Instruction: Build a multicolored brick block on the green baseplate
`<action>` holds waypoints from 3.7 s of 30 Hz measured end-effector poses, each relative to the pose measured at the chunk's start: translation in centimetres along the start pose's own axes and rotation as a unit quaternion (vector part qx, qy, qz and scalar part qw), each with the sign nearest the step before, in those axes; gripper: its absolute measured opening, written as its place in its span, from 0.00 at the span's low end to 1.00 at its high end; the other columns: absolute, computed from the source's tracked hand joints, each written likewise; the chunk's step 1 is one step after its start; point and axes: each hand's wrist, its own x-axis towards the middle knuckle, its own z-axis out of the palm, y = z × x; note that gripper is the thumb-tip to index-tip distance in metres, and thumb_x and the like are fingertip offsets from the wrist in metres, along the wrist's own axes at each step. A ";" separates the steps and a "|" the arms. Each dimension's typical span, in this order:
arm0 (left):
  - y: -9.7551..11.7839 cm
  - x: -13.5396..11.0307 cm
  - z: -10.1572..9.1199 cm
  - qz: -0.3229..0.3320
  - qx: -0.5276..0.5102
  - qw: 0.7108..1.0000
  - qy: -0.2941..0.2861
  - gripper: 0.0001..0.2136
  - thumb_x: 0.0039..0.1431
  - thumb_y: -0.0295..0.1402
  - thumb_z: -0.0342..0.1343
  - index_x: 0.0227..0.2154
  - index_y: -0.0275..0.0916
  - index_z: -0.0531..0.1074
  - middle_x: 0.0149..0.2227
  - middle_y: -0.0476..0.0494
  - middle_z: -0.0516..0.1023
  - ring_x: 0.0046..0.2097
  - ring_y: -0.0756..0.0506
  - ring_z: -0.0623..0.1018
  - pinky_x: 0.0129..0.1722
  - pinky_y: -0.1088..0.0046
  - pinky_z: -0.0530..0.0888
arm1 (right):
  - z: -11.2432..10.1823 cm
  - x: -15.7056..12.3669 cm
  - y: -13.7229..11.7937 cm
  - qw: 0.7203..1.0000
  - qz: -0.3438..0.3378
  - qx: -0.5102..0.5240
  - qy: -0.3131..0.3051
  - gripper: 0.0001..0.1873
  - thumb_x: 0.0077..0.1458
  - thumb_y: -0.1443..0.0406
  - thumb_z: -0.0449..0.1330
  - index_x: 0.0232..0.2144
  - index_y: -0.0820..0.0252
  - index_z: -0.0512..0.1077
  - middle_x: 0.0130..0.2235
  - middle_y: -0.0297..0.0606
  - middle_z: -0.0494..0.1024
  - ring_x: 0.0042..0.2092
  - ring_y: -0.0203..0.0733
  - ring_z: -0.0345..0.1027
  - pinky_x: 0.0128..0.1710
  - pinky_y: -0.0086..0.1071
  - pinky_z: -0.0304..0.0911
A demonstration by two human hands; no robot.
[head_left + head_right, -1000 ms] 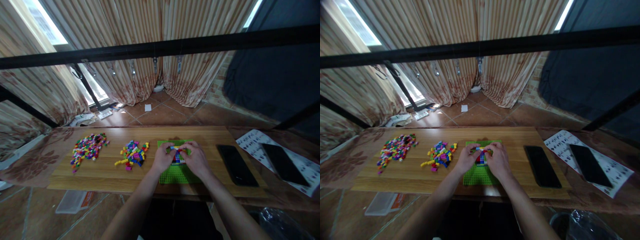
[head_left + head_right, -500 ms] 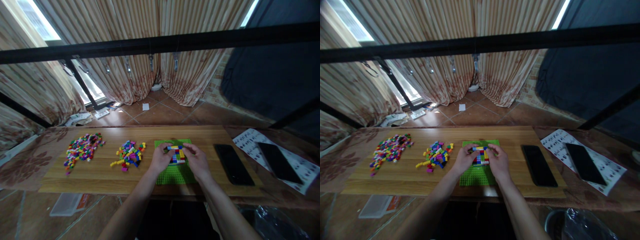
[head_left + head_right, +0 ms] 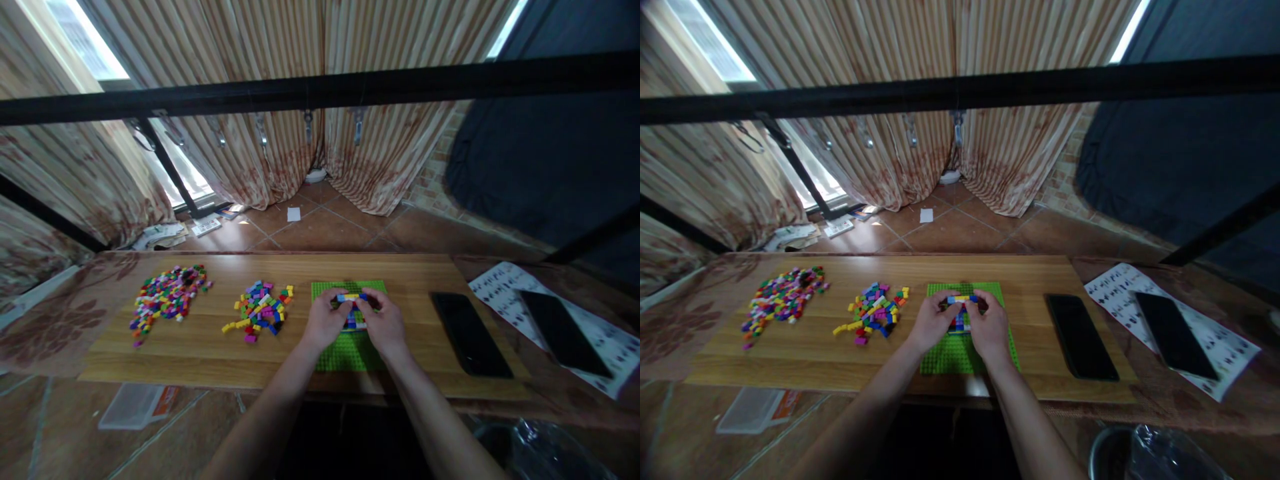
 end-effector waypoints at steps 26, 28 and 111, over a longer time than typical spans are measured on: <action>-3.3 -12.0 -8.8 0.041 0.142 0.973 0.177 0.12 0.56 0.30 0.53 0.43 0.38 0.72 0.43 0.41 0.76 0.47 0.44 0.75 0.49 0.64 0.71 | -2.2 -2.8 -2.3 0.997 -0.026 0.020 0.072 0.21 0.48 0.54 0.61 0.41 0.61 0.75 0.41 0.44 0.79 0.41 0.46 0.73 0.44 0.44 0.66; -3.9 -12.8 -10.5 0.034 0.175 0.964 0.196 0.11 0.56 0.30 0.53 0.42 0.37 0.72 0.42 0.41 0.76 0.45 0.44 0.76 0.48 0.65 0.72 | -2.5 -4.3 -3.3 0.997 -0.040 0.013 0.060 0.20 0.50 0.54 0.60 0.41 0.60 0.75 0.41 0.44 0.79 0.40 0.46 0.73 0.43 0.42 0.67; 4.7 -11.7 -4.5 -0.147 -0.308 0.939 -0.049 0.16 0.49 0.34 0.63 0.41 0.35 0.73 0.30 0.47 0.78 0.30 0.53 0.74 0.33 0.77 0.71 | -2.9 -10.5 -5.4 0.955 -0.247 -0.103 -0.125 0.07 0.60 0.65 0.56 0.38 0.53 0.74 0.43 0.37 0.73 0.45 0.40 0.69 0.45 0.34 0.66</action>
